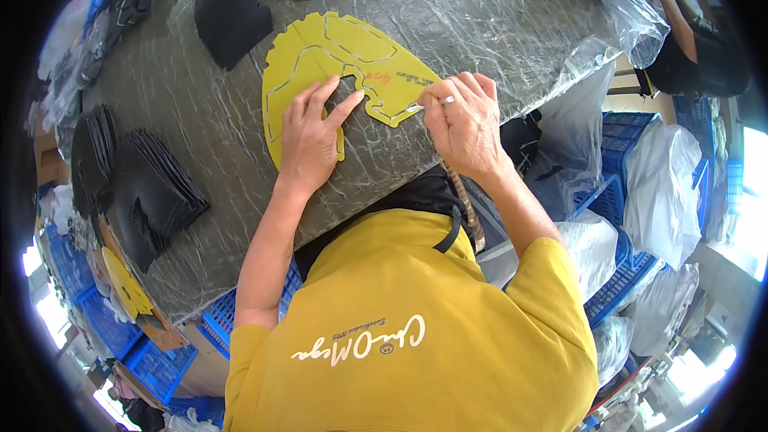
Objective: Tracing outlines on shoe components using a yellow template and a marking pen.
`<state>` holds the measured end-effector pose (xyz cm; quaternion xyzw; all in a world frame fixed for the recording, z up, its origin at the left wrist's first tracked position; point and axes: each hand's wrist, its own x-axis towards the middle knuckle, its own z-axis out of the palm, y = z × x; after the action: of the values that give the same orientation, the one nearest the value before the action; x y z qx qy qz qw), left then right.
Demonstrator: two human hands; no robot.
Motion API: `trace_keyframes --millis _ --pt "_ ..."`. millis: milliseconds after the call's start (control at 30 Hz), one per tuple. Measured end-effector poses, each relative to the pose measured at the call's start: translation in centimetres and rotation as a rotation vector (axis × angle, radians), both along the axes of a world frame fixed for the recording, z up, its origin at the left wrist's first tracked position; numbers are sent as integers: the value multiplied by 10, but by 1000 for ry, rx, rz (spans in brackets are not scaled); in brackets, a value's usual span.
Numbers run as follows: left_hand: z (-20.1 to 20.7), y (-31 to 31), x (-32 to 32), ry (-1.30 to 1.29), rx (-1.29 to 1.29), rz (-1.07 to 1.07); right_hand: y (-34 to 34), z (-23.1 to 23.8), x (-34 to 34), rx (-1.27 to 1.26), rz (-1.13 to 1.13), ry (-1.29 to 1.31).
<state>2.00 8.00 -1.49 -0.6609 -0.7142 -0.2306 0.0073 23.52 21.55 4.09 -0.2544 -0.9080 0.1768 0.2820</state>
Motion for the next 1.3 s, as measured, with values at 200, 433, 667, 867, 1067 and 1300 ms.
trace_keyframes --millis 200,433,667,867,1067,1300 --pt "2 1 -1 -4 -4 -10 6 -3 6 -8 -83 7" --pt "0 1 0 -5 -14 -5 5 0 6 11 -44 44" --pt "1 -1 0 -7 -28 -6 2 2 6 12 -34 63" --pt "2 0 0 -3 -23 -3 2 -3 5 -42 20 53" --pt "4 -1 0 -2 -29 1 10 -5 11 -31 -68 61" --pt "3 -1 0 -34 -31 -11 12 -7 11 -31 -85 49"
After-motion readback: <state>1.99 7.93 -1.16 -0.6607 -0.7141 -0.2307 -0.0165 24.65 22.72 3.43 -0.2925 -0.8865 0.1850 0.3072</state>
